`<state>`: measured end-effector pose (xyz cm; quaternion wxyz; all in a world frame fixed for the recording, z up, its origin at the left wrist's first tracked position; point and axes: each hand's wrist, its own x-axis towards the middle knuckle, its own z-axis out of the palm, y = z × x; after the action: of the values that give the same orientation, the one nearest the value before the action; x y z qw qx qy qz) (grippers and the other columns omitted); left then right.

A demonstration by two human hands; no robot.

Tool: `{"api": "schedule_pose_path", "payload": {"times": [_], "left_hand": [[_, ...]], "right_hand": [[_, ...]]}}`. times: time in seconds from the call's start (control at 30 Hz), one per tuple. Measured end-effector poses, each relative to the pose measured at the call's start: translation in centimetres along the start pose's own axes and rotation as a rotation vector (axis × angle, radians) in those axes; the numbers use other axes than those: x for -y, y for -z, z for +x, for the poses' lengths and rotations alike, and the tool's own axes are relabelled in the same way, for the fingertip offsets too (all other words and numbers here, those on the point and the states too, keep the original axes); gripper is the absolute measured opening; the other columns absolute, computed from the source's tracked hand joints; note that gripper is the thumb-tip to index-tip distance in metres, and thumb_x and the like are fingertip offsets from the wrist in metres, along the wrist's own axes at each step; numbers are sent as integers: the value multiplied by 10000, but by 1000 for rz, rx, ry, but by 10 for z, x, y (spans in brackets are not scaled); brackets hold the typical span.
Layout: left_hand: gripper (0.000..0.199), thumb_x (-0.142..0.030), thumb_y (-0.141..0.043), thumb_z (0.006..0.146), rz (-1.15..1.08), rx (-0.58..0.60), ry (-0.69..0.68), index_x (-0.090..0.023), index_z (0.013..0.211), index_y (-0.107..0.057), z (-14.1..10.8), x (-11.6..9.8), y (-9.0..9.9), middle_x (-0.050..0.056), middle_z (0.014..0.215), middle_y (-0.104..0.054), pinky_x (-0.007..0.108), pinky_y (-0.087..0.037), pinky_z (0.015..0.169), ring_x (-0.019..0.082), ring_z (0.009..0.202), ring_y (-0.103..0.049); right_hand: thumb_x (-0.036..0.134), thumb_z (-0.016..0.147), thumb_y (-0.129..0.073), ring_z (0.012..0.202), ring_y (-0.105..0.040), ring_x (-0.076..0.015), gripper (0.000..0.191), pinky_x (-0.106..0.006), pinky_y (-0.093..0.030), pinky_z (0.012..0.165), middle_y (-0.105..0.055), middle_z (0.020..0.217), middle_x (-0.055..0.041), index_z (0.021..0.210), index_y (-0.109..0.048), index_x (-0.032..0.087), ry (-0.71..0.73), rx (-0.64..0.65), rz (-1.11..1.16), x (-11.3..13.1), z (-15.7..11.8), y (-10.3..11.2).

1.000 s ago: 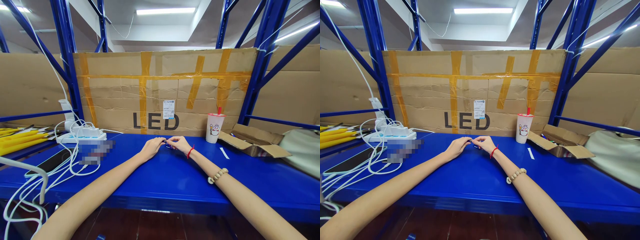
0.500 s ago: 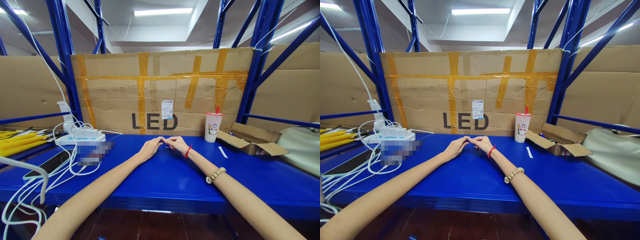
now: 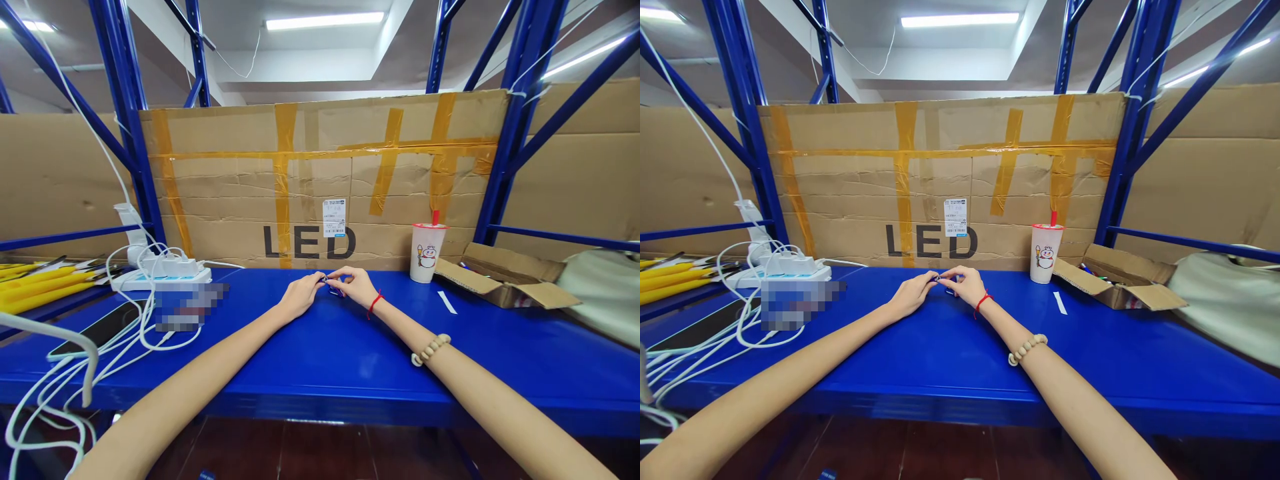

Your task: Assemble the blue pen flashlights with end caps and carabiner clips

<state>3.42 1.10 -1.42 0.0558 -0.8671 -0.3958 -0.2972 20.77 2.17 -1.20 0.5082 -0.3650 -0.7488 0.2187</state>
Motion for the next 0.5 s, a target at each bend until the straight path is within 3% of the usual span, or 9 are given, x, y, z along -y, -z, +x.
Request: {"api": "schedule_pose_path", "payload": {"times": [0.3, 0.5], "left_hand": [[232, -323, -249, 905, -42, 66, -31, -205, 1011, -418, -4, 0, 4, 37, 997, -590, 264, -431, 697, 184, 871, -582], [181, -297, -272, 902, -80, 72, -72, -195, 987, -393, -5, -1, 3, 48, 1016, -582, 266, -432, 715, 181, 891, -581]], "right_hand": [[442, 665, -627, 405, -454, -52, 270, -208, -347, 448, -618, 704, -31, 698, -690, 181, 184, -14, -239, -1, 2, 7], [447, 667, -621, 421, -457, -62, 282, -206, -341, 453, -616, 649, -31, 664, -687, 173, 162, 5, -284, 1, 0, 7]]}}
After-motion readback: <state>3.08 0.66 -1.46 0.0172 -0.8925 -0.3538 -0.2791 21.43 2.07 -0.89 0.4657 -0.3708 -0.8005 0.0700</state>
